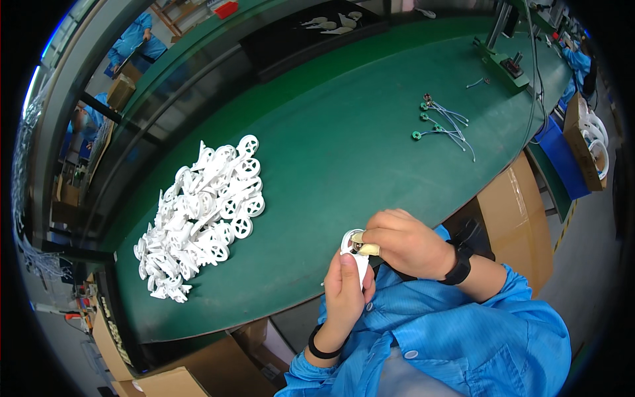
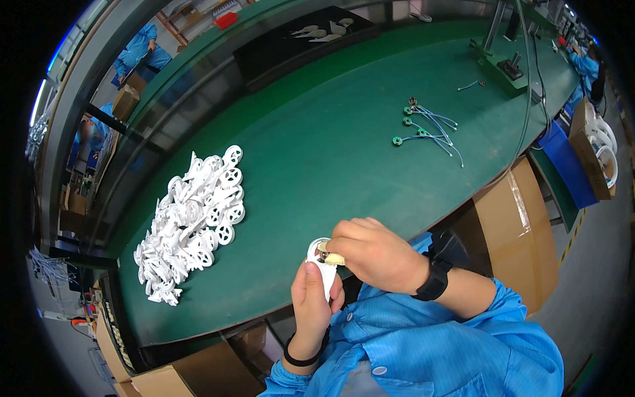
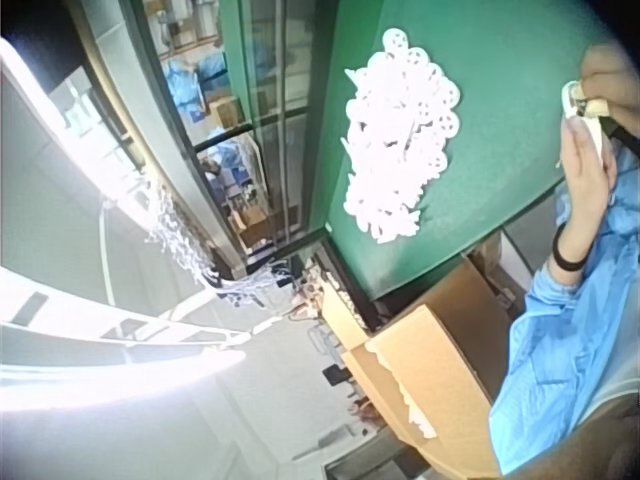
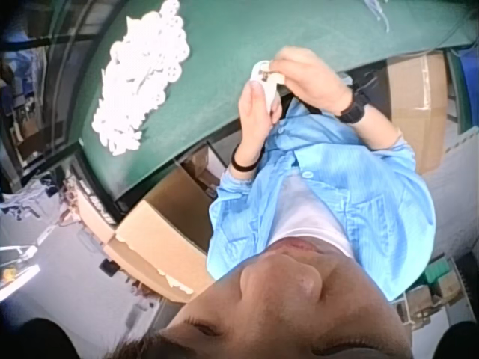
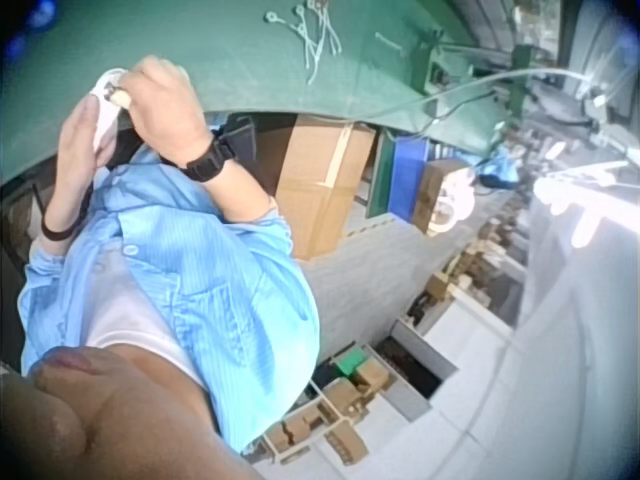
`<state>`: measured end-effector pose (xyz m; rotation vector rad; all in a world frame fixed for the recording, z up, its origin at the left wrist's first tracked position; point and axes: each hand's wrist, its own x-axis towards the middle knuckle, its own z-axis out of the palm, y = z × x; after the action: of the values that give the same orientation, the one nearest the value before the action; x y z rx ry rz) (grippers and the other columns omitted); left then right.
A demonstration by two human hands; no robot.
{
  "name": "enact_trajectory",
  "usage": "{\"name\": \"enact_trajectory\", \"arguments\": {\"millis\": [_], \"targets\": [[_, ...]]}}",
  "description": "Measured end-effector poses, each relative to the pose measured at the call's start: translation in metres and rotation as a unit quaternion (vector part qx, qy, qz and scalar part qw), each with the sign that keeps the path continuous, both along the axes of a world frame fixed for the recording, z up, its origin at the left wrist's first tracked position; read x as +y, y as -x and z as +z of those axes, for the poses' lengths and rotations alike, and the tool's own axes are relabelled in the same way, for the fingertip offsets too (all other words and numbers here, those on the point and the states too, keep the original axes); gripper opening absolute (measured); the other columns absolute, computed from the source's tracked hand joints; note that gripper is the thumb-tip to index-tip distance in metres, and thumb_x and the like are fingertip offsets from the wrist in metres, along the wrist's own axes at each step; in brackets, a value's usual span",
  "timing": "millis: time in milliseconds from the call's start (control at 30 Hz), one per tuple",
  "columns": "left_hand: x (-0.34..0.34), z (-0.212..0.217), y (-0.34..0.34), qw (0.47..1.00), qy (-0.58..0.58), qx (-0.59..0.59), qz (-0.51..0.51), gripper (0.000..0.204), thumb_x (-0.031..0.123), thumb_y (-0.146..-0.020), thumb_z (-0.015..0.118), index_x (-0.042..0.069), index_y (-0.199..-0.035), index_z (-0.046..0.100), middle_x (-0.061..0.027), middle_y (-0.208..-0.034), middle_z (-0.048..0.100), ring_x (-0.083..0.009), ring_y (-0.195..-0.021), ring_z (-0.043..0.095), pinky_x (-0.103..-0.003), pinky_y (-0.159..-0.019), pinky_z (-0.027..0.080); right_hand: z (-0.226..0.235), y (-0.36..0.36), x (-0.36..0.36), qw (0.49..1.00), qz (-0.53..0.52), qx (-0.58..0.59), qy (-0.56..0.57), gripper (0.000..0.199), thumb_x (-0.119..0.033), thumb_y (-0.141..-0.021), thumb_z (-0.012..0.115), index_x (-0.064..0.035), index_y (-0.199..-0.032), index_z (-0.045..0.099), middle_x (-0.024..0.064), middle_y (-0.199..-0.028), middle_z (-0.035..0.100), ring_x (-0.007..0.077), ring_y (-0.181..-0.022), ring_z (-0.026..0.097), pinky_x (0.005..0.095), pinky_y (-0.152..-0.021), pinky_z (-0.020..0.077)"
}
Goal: Assembling plastic parts with wires and organizing them into bundles on an assembly line.
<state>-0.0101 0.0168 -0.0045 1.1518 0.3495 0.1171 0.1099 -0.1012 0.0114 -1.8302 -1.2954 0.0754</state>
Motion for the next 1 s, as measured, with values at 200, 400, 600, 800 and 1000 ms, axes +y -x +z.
{"name": "enact_trajectory", "arguments": {"millis": [200, 400, 600, 800, 1000], "targets": [[-0.010, -0.015, -0.004, 0.996, -0.078, -0.012, 0.052, 0.042, 0.034, -0.102, 0.030, 0.001, -0.124, 0.043, 0.0000, -0.061, 0.045, -0.0039, -0.043, 0.036, -0.019, -0.037, 0.029, -0.012, 0.021, 0.012, 0.991, -0.097, 0.079, -0.055, 0.022, 0.009, -0.068, 0.051, -0.0005, -0.087, 0.055, 0.0137, -0.083, 0.054, 0.0329, -0.078, 0.052, 0.0399, -0.070, 0.0426], [-0.007, -0.024, 0.000, 0.980, -0.183, -0.020, 0.076, 0.040, 0.023, -0.101, 0.034, -0.002, -0.132, 0.036, -0.0067, -0.081, 0.058, -0.0103, -0.064, 0.055, -0.023, -0.056, 0.044, -0.016, 0.032, 0.024, 0.978, -0.128, 0.153, -0.058, 0.019, 0.008, -0.069, 0.046, 0.0005, -0.084, 0.052, 0.0163, -0.082, 0.053, 0.0352, -0.075, 0.051, 0.0410, -0.066, 0.0435], [0.006, -0.015, 0.006, 0.905, -0.392, -0.101, 0.134, 0.044, 0.022, -0.100, 0.036, -0.006, -0.133, 0.034, -0.0182, -0.097, 0.063, -0.0215, -0.082, 0.064, -0.030, -0.069, 0.050, -0.009, 0.036, 0.034, 0.982, -0.087, 0.156, -0.057, 0.014, 0.002, -0.079, 0.053, 0.0013, -0.093, 0.054, 0.0148, -0.091, 0.054, 0.0291, -0.076, 0.054, 0.0355, -0.068, 0.0459], [0.021, -0.022, 0.011, 0.972, -0.195, -0.111, 0.075, 0.042, 0.023, -0.101, 0.033, -0.003, -0.134, 0.034, -0.0022, -0.072, 0.052, -0.0038, -0.055, 0.048, -0.017, -0.045, 0.037, -0.005, 0.027, 0.040, 0.979, -0.009, 0.201, -0.025, 0.021, -0.007, -0.084, 0.064, 0.0013, -0.101, 0.054, 0.0120, -0.107, 0.055, 0.0141, -0.075, 0.056, 0.0261, -0.065, 0.0487], [0.029, -0.026, 0.020, 0.978, -0.144, -0.116, 0.099, 0.047, 0.019, -0.101, 0.032, -0.004, -0.139, 0.018, -0.0081, -0.075, 0.053, -0.0107, -0.055, 0.055, -0.019, -0.046, 0.045, 0.012, -0.059, 0.079, 0.941, 0.021, 0.329, -0.082, 0.021, -0.002, -0.086, 0.062, -0.0015, -0.105, 0.052, 0.0063, -0.097, 0.060, 0.0118, -0.089, 0.060, 0.0281, -0.074, 0.0520]]}}
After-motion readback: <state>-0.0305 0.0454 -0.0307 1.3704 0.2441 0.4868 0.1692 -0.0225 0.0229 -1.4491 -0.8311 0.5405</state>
